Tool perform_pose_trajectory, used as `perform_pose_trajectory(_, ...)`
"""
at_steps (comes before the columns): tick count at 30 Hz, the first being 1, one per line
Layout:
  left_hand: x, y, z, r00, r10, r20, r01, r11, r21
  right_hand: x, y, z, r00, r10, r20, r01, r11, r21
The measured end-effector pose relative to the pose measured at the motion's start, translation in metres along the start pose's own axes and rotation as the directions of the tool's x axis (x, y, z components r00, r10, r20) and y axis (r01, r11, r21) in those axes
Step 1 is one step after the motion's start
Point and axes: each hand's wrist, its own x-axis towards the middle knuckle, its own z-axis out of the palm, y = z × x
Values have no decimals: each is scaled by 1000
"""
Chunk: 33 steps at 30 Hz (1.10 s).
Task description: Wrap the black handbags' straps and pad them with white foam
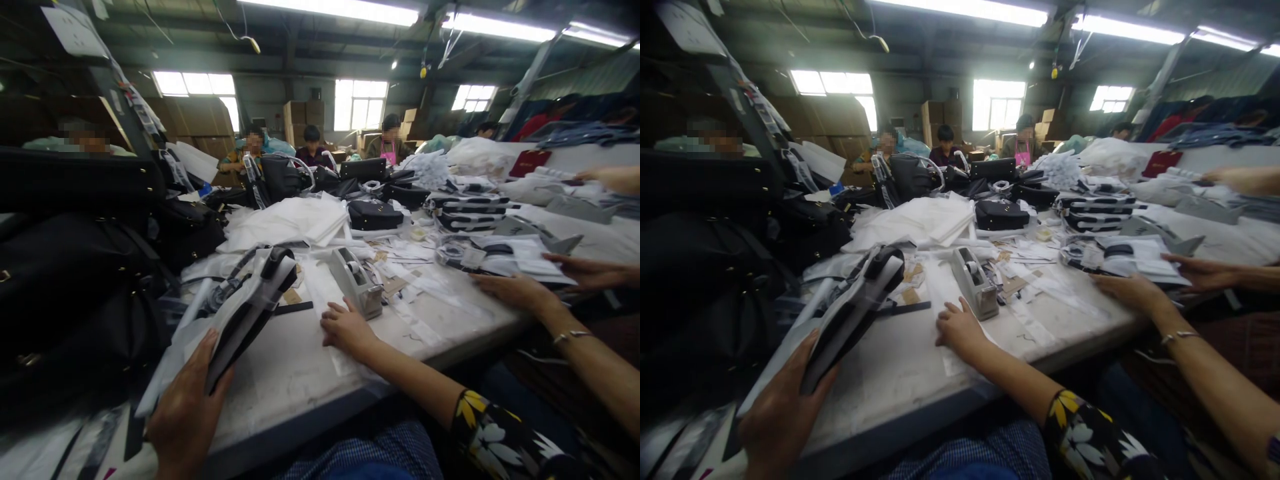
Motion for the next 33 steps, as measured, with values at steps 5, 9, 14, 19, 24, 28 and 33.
perform_pose_trajectory(5,3,-1,1,1000,-10,9,11,999,-30,4,4,4,997,29,-72,-22,995,93)
perform_pose_trajectory(9,6,-1,-2,1000,-21,-11,20,999,-31,10,-2,-9,956,137,-259,-66,962,267)
perform_pose_trajectory(14,12,-1,-5,998,-70,-5,70,997,-33,1,-40,-31,909,272,-315,-29,798,603)
perform_pose_trajectory(19,17,0,-1,998,-63,8,63,996,-61,-23,-85,-27,993,-119,-21,97,686,721)
perform_pose_trajectory(24,16,0,2,999,-28,26,30,996,-83,-28,-87,10,995,16,-99,34,873,486)
perform_pose_trajectory(28,15,2,2,999,-28,22,29,998,-63,-18,-84,38,998,-54,26,45,965,257)
perform_pose_trajectory(33,16,6,5,999,29,-20,-31,997,-68,11,-91,36,909,-410,76,374,882,288)
